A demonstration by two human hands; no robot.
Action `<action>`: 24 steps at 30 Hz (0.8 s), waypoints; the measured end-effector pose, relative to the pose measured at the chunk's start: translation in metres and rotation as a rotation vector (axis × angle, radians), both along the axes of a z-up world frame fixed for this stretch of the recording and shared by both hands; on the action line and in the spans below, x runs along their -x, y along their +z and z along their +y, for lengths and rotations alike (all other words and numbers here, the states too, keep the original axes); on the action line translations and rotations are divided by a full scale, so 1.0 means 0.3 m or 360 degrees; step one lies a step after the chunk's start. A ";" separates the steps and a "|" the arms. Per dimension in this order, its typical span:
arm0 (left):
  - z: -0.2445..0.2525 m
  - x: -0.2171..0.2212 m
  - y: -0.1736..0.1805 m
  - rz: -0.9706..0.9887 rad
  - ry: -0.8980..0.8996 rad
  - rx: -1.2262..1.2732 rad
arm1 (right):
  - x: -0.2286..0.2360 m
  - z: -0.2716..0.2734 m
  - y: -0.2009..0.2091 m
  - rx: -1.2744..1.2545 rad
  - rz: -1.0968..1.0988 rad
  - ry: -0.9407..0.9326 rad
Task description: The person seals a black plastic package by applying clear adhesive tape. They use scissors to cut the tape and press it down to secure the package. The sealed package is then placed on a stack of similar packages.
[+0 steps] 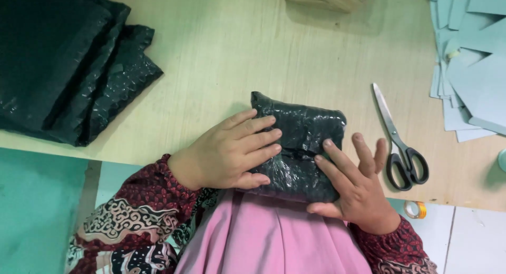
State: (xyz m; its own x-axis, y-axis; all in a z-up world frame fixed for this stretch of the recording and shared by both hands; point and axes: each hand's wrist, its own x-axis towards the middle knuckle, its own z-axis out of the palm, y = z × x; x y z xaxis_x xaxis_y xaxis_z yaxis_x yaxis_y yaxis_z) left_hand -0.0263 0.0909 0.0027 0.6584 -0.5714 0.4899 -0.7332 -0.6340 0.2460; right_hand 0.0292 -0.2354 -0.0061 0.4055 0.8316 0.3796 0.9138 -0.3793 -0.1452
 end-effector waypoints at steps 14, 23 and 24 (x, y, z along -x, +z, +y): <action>0.023 -0.046 0.028 0.0343 -0.0080 0.0019 | 0.014 0.002 0.004 0.0002 0.0207 -0.0063; -0.029 0.031 0.033 -0.0144 -0.0161 0.0563 | 0.066 0.009 0.088 -0.0003 0.0008 -0.0033; -0.042 0.044 0.045 -0.0293 -0.0125 0.0340 | 0.077 0.025 0.104 0.0018 -0.0049 0.0015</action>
State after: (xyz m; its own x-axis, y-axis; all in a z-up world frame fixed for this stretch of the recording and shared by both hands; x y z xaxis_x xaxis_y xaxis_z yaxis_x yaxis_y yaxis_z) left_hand -0.0394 0.0782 0.0163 0.5054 -0.4879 0.7117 -0.8225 -0.5218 0.2264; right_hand 0.0062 -0.2279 0.0251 0.3860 0.8394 0.3826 0.9213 -0.3723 -0.1126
